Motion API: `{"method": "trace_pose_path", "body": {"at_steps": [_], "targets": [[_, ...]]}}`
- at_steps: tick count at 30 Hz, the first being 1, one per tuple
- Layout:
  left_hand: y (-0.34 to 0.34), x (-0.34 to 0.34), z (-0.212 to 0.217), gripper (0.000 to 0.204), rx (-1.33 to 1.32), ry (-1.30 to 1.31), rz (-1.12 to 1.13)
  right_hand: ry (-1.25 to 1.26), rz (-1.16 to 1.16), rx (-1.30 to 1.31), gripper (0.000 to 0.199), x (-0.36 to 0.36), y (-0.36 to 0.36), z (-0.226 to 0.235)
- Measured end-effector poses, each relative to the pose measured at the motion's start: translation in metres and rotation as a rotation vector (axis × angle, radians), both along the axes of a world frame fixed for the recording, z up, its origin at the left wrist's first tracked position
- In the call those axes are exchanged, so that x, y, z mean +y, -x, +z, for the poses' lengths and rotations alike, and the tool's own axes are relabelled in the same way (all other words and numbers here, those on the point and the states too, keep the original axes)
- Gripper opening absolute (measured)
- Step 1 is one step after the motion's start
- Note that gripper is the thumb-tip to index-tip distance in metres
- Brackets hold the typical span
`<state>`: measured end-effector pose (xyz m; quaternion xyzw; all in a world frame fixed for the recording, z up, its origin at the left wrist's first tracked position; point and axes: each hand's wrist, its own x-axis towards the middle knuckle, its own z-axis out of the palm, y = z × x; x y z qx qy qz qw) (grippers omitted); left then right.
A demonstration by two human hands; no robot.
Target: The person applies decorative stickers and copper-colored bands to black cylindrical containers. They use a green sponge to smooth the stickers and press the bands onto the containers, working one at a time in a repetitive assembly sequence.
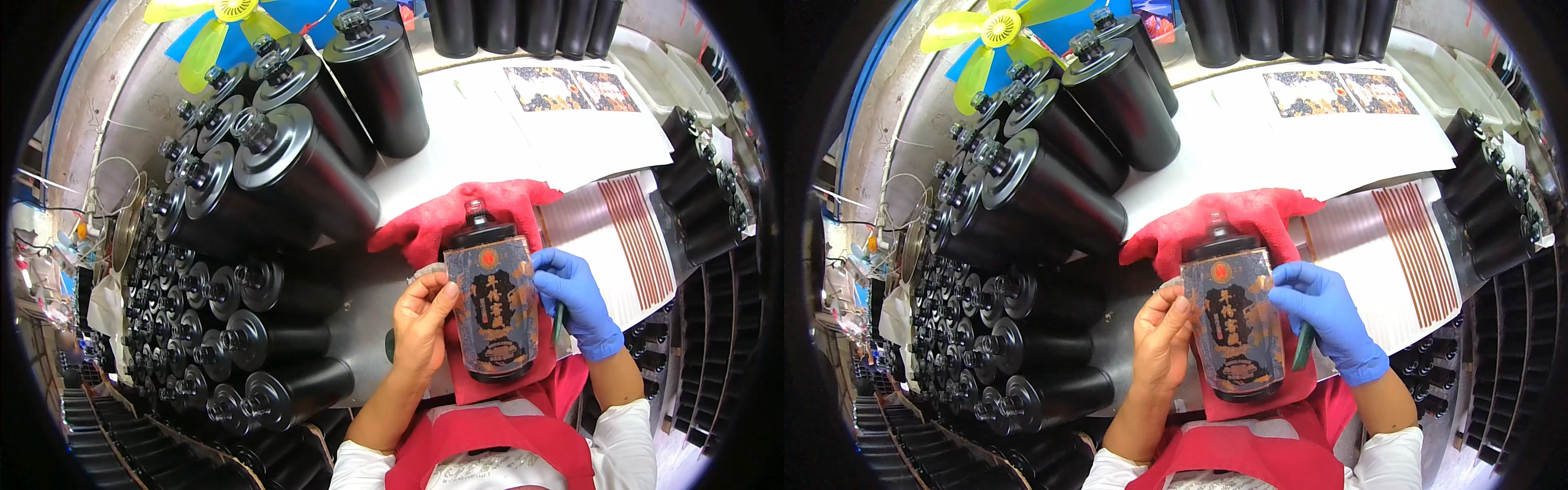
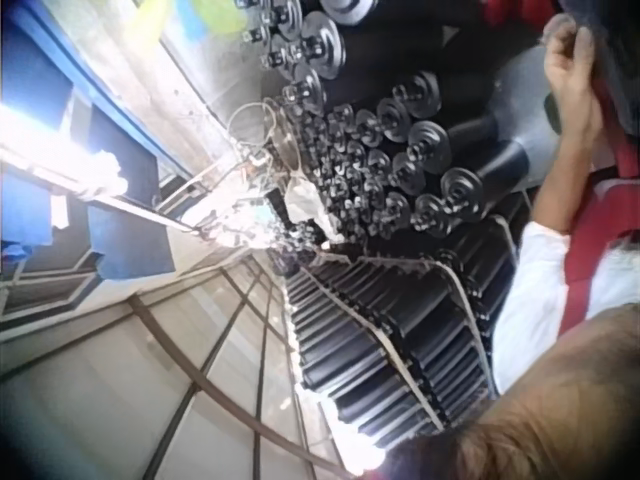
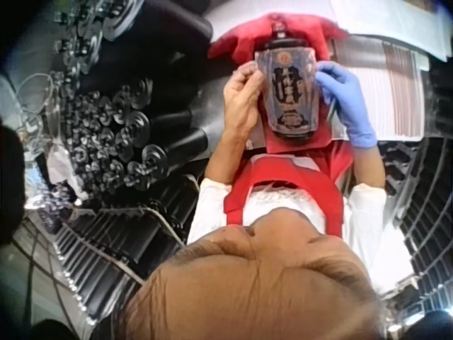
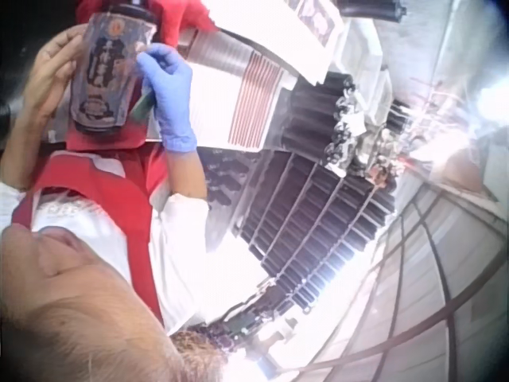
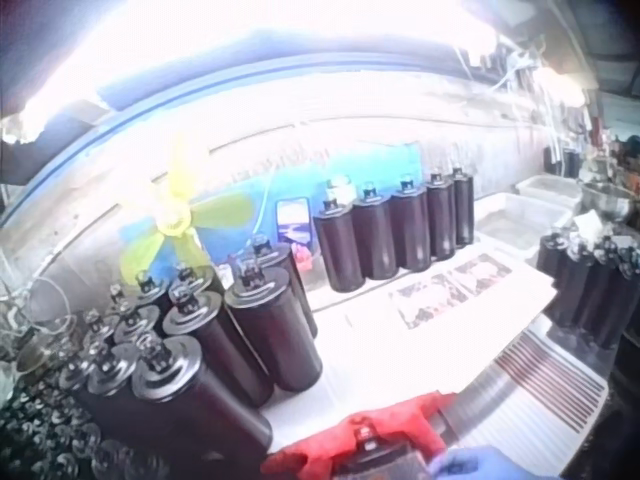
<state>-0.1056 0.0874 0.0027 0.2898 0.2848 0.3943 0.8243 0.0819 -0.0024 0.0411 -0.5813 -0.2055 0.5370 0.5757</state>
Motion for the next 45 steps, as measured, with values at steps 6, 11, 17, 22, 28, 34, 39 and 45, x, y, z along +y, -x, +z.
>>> {"method": "trace_pose_path", "body": {"at_steps": [6, 11, 17, 22, 28, 34, 39, 45], "targets": [[-0.016, 0.011, -0.003, 0.009, 0.000, 0.072, 0.098, -0.029, -0.091, -0.057, 0.016, 0.026, 0.001, 0.002], [-0.020, 0.010, 0.001, 0.006, -0.037, 0.087, 0.123, -0.030, -0.123, -0.049, 0.013, 0.029, 0.002, -0.002], [-0.021, 0.011, 0.000, 0.005, -0.044, 0.077, 0.138, -0.027, -0.146, -0.030, 0.012, 0.030, 0.003, -0.003], [-0.020, 0.013, -0.007, 0.008, -0.032, 0.068, 0.118, -0.043, -0.152, -0.083, 0.012, 0.032, 0.002, -0.008], [-0.014, 0.006, -0.010, 0.028, 0.147, -0.235, 0.245, 0.000, -0.065, -0.388, 0.044, 0.017, -0.006, -0.002], [0.000, -0.014, 0.000, 0.070, 0.440, -0.907, -0.160, 0.031, 0.446, -1.008, 0.086, -0.011, 0.022, 0.030], [-0.010, -0.022, -0.001, 0.080, 0.403, -0.772, -0.244, -0.124, 0.416, -0.727, 0.095, -0.002, 0.013, -0.003], [-0.014, -0.026, 0.003, 0.087, 0.460, -0.841, -0.170, -0.246, 0.378, -0.440, 0.096, 0.001, 0.007, -0.025]]}}
